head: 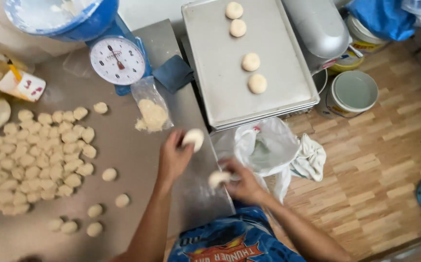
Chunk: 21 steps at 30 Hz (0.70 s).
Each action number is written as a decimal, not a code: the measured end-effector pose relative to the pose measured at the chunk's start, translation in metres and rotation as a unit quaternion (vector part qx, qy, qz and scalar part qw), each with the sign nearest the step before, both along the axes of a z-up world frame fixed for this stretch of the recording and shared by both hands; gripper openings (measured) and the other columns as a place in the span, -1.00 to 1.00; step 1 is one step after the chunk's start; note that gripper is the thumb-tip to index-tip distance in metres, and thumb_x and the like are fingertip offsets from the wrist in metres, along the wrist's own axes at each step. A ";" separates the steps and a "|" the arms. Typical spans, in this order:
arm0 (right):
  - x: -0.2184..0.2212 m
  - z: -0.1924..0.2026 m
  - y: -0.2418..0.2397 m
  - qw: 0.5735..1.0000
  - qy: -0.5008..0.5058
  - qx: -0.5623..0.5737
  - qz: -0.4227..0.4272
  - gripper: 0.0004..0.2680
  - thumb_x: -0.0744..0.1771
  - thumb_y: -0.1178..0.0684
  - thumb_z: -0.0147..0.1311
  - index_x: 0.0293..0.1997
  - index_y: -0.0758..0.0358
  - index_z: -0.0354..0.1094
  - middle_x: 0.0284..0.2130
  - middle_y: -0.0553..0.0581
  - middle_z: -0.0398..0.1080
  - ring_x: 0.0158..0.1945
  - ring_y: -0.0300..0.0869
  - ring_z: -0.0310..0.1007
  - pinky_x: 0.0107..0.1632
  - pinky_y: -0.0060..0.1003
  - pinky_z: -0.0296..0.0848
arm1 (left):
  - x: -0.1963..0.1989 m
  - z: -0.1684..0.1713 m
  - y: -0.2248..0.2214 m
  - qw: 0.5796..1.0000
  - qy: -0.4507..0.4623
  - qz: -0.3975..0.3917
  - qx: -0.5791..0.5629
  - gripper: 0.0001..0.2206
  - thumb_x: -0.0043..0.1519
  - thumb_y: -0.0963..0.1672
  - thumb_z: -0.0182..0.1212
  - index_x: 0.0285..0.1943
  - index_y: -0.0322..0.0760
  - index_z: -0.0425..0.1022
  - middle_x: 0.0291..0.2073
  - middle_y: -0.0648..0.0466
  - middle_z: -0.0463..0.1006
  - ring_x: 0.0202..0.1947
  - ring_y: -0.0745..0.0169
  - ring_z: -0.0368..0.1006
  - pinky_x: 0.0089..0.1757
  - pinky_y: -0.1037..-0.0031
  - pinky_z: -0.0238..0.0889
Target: Dividing dough into small portions, rolling them into balls by hand, and arranging them on baking trays which are then placed in a rack.
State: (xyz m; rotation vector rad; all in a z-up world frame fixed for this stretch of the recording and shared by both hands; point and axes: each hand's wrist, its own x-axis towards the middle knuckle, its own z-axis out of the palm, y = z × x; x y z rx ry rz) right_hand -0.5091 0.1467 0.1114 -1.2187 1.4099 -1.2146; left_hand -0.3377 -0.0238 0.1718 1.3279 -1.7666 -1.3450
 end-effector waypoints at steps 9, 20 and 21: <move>-0.281 0.046 -0.120 0.960 0.237 0.027 -0.149 -0.79 0.28 0.03 0.24 0.01 0.05 0.57 -0.40 0.17 0.53 -0.24 0.01 0.59 -0.19 -0.13 0.50 | -0.195 -0.069 -0.088 0.998 -0.042 0.038 -0.035 -0.67 0.13 -0.09 0.34 0.08 -0.08 0.48 -0.31 0.05 0.70 -0.28 0.18 0.66 -0.25 0.38 0.49; -0.303 0.002 -0.181 0.925 0.372 0.066 -0.026 -0.76 0.28 -0.05 0.15 -0.02 0.14 0.58 -0.28 0.33 0.55 -0.06 0.25 0.54 0.02 0.12 0.50 | -0.207 -0.059 -0.090 0.980 -0.176 0.028 -0.088 -0.72 0.19 -0.09 0.34 0.09 -0.08 0.59 -0.12 -0.04 0.50 -0.03 -0.08 0.56 -0.06 0.31 0.49; -0.305 0.000 -0.181 0.927 0.368 0.064 -0.035 -0.77 0.29 -0.06 0.13 -0.03 0.11 0.58 -0.31 0.31 0.55 -0.08 0.22 0.55 -0.01 0.11 0.51 | -0.208 -0.059 -0.091 0.980 -0.178 0.022 -0.087 -0.72 0.19 -0.09 0.34 0.10 -0.05 0.60 -0.14 -0.03 0.54 -0.03 -0.05 0.58 -0.07 0.32 0.51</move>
